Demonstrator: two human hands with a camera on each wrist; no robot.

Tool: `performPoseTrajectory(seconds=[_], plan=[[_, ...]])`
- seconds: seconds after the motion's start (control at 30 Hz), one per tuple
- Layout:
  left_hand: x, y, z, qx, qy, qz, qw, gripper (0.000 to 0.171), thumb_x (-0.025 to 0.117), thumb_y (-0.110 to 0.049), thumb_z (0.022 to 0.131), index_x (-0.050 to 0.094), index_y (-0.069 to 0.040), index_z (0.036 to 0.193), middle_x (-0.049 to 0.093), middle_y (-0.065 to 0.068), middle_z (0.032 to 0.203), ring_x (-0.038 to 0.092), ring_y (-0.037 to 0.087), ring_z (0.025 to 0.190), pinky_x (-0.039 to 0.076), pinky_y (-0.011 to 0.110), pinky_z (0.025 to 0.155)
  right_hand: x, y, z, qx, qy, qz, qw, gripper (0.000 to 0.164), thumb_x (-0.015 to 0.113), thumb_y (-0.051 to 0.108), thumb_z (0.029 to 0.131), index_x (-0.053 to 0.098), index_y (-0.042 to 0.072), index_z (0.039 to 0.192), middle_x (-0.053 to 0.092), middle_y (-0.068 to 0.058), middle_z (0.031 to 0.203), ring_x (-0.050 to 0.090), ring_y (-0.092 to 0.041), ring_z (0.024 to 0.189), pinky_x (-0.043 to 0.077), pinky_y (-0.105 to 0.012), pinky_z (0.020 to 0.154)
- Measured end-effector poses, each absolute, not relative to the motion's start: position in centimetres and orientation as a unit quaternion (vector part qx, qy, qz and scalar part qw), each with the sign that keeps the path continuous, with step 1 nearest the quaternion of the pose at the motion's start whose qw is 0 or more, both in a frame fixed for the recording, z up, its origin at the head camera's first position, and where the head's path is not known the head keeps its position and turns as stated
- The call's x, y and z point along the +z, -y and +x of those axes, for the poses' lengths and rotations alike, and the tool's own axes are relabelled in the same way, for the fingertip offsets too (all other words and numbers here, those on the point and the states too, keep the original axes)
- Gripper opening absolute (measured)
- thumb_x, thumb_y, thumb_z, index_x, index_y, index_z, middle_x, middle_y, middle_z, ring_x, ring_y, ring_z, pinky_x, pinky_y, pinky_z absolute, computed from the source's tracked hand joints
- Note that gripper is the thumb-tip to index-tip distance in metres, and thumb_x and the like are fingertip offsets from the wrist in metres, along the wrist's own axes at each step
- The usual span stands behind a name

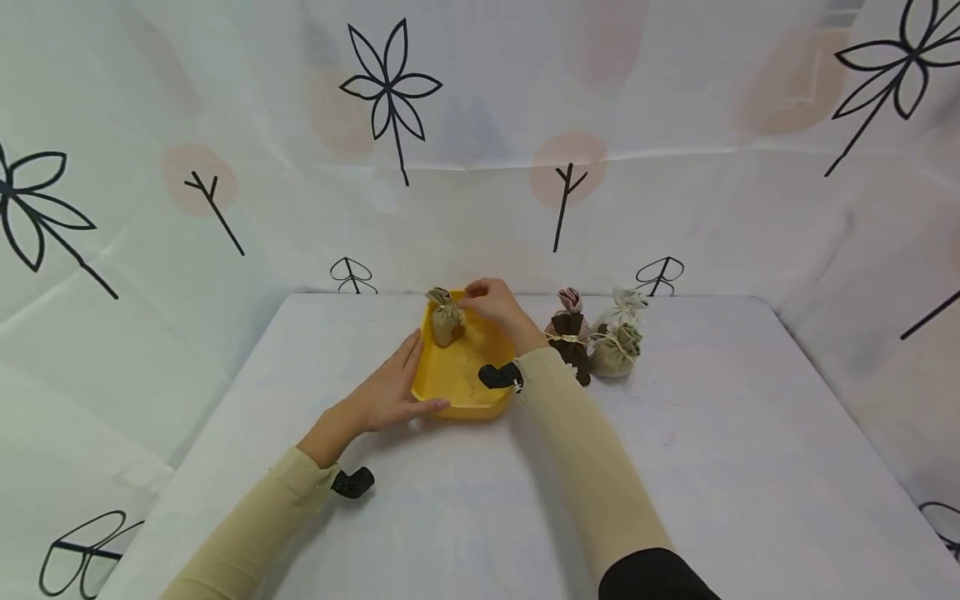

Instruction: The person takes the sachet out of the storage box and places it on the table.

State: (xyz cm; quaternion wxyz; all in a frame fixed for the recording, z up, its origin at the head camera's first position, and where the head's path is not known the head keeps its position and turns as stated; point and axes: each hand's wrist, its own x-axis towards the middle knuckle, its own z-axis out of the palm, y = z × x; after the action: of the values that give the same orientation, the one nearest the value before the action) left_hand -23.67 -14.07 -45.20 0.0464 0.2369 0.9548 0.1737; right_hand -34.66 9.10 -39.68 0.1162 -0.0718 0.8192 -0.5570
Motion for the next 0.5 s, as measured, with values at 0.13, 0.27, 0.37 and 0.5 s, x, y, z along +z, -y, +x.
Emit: performPoseTrajectory(seconds=[0.13, 0.27, 0.37, 0.5], plan=[[-45.2, 14.1, -23.6, 0.176, -0.954, 0.239, 0.047, 0.13, 0.04, -0.094, 0.08, -0.001, -0.004, 0.164, -0.004, 0.01, 0.173, 0.009, 0.025, 0.158, 0.018, 0.039, 0.126, -40.3, -8.7, -34.8, -0.543, -0.825, -0.09, 0.127, 0.049, 0.067, 0.014, 0.099, 0.053, -0.002, 0.144, 0.056, -0.021, 0.144, 0.053, -0.036, 0.131, 0.044, -0.048, 0.112], [-45.1, 14.1, -23.6, 0.175, -0.953, 0.243, 0.045, 0.129, 0.04, -0.094, 0.081, -0.001, -0.003, 0.164, -0.004, 0.01, 0.173, 0.008, 0.024, 0.158, 0.017, 0.038, 0.126, -40.6, -8.1, -34.8, -0.524, -0.834, -0.116, 0.133, 0.054, 0.068, 0.013, 0.098, 0.051, -0.003, 0.146, 0.055, -0.022, 0.145, 0.053, -0.037, 0.132, 0.046, -0.048, 0.11], [-45.1, 14.1, -23.6, 0.175, -0.953, 0.243, 0.044, 0.129, 0.041, -0.093, 0.081, 0.0, -0.003, 0.164, -0.004, 0.01, 0.173, 0.008, 0.024, 0.158, 0.017, 0.038, 0.126, -40.7, -7.6, -34.7, -0.504, -0.846, -0.124, 0.125, 0.055, 0.068, 0.014, 0.098, 0.05, -0.003, 0.147, 0.055, -0.022, 0.146, 0.054, -0.036, 0.131, 0.047, -0.047, 0.109], [-45.1, 14.2, -23.5, 0.175, -0.953, 0.242, 0.048, 0.129, 0.041, -0.093, 0.081, -0.001, -0.004, 0.164, -0.006, 0.009, 0.173, 0.007, 0.023, 0.158, 0.017, 0.038, 0.126, -40.9, -7.2, -34.4, -0.483, -0.859, -0.126, 0.108, 0.049, 0.069, 0.013, 0.096, 0.058, -0.003, 0.141, 0.061, -0.021, 0.137, 0.058, -0.034, 0.118, 0.051, -0.043, 0.101]])
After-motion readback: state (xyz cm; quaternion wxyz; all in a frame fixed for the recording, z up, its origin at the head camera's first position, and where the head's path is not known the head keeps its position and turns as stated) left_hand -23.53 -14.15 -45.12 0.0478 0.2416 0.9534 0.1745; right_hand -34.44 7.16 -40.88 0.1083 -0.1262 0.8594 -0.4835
